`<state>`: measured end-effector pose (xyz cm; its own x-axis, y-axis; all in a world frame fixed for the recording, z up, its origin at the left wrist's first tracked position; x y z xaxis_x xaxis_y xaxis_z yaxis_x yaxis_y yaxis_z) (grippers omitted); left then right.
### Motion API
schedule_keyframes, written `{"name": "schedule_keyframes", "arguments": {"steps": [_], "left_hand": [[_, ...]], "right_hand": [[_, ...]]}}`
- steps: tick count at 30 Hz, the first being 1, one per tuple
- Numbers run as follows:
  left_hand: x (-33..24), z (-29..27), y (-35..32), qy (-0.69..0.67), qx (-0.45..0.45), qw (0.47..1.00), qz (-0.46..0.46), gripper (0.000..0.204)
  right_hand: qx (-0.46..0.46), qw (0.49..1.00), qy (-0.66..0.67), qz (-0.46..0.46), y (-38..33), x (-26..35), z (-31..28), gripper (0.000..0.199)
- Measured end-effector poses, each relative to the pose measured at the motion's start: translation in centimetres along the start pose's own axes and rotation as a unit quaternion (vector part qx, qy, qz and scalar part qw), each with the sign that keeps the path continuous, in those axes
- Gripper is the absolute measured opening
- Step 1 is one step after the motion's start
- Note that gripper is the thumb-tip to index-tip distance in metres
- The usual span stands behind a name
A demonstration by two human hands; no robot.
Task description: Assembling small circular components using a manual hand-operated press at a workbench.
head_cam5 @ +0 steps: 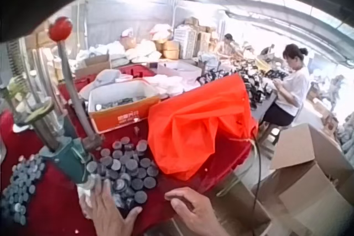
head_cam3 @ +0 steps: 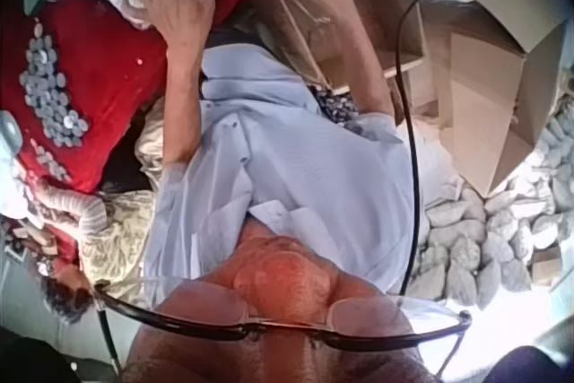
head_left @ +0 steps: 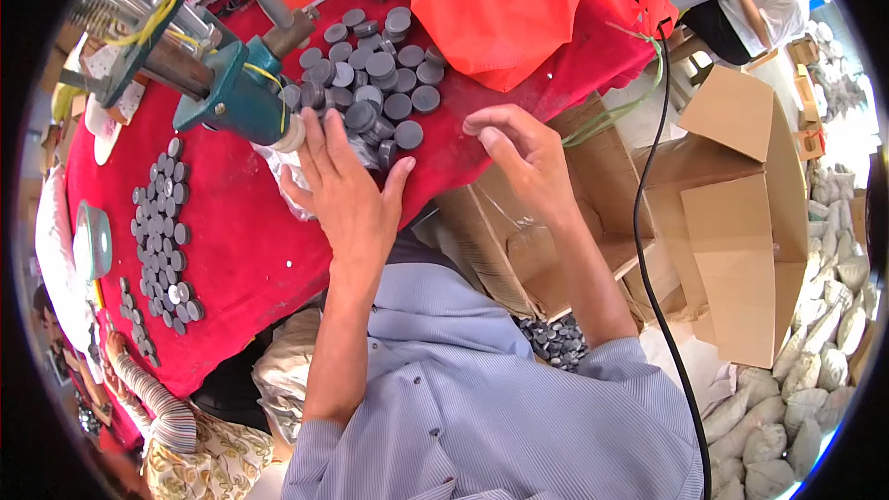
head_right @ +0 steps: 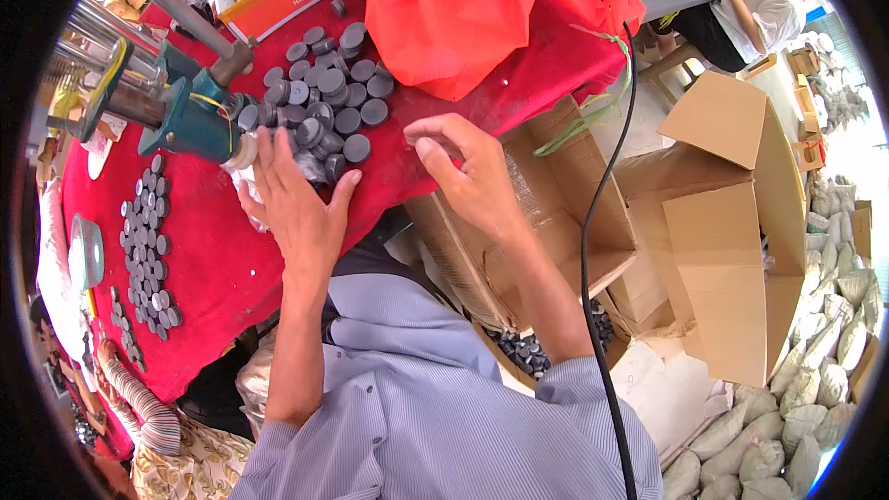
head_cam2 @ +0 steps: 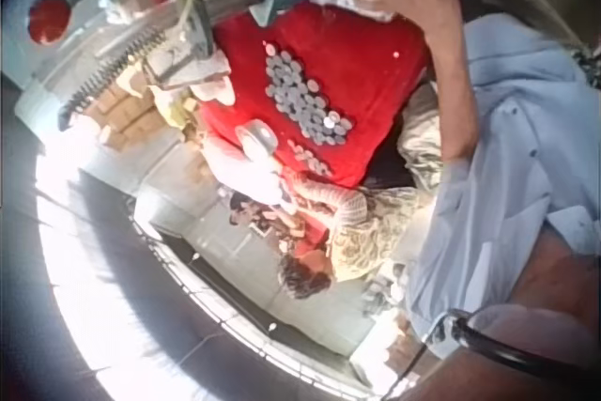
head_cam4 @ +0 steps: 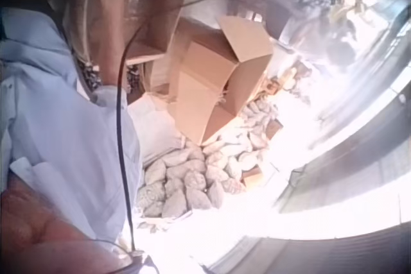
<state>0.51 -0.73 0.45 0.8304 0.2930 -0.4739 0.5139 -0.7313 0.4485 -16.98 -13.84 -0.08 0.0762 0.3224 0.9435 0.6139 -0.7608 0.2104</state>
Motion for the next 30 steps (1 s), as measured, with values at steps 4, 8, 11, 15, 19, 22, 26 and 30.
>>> {"name": "schedule_keyframes", "arguments": {"steps": [4, 8, 11, 15, 19, 22, 26, 30], "left_hand": [[-1.6, 1.6, 0.2, 0.03, 0.031, 0.997, 0.062, 0.091], [-2.7, 2.6, 1.1, -0.029, 0.06, 0.992, 0.11, 0.087], [-2.9, 3.0, 1.3, -0.038, 0.074, 0.99, 0.112, 0.087], [-3.1, 3.3, 1.5, -0.026, 0.086, 0.988, 0.126, 0.087], [-3.1, 3.7, 1.9, -0.025, 0.102, 0.987, 0.121, 0.088], [-3.1, 4.2, 2.1, -0.06, 0.086, 0.988, 0.112, 0.088], [-4.0, 4.6, 1.4, -0.132, 0.08, 0.983, 0.1, 0.089], [-4.2, 4.3, 0.5, -0.152, 0.072, 0.982, 0.085, 0.09]], "right_hand": [[0.007, 0.999, 0.02, -0.032, 2.3, 1.4, 0.2, 0.023], [-0.001, 0.994, -0.028, -0.109, 6.8, 1.4, 1.1, 0.022], [0.028, 0.981, -0.145, -0.122, 8.1, 0.2, 0.2, 0.023], [-0.015, 0.965, -0.167, -0.203, 10.0, -1.4, 0.2, 0.021], [-0.094, 0.954, -0.217, -0.186, 12.4, -1.8, 0.3, 0.015], [-0.039, 0.972, -0.146, -0.181, 14.7, -0.3, 2.1, 0.018], [-0.073, 0.924, -0.235, -0.293, 22.4, -2.9, 5.1, 0.025], [0.031, 0.928, -0.328, -0.172, 24.9, -2.9, 7.9, 0.038]]}}
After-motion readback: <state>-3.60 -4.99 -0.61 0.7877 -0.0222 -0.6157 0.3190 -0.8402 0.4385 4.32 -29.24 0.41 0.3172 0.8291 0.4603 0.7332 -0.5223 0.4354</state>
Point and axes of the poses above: each hand's wrist, its own y-axis towards the middle knuckle, its own z-axis out of the palm, x = y × z, the point moved 1 cm from there along y, towards the middle knuckle, and after that the axes turned 9 degrees about -y, right-handed, at the moved point
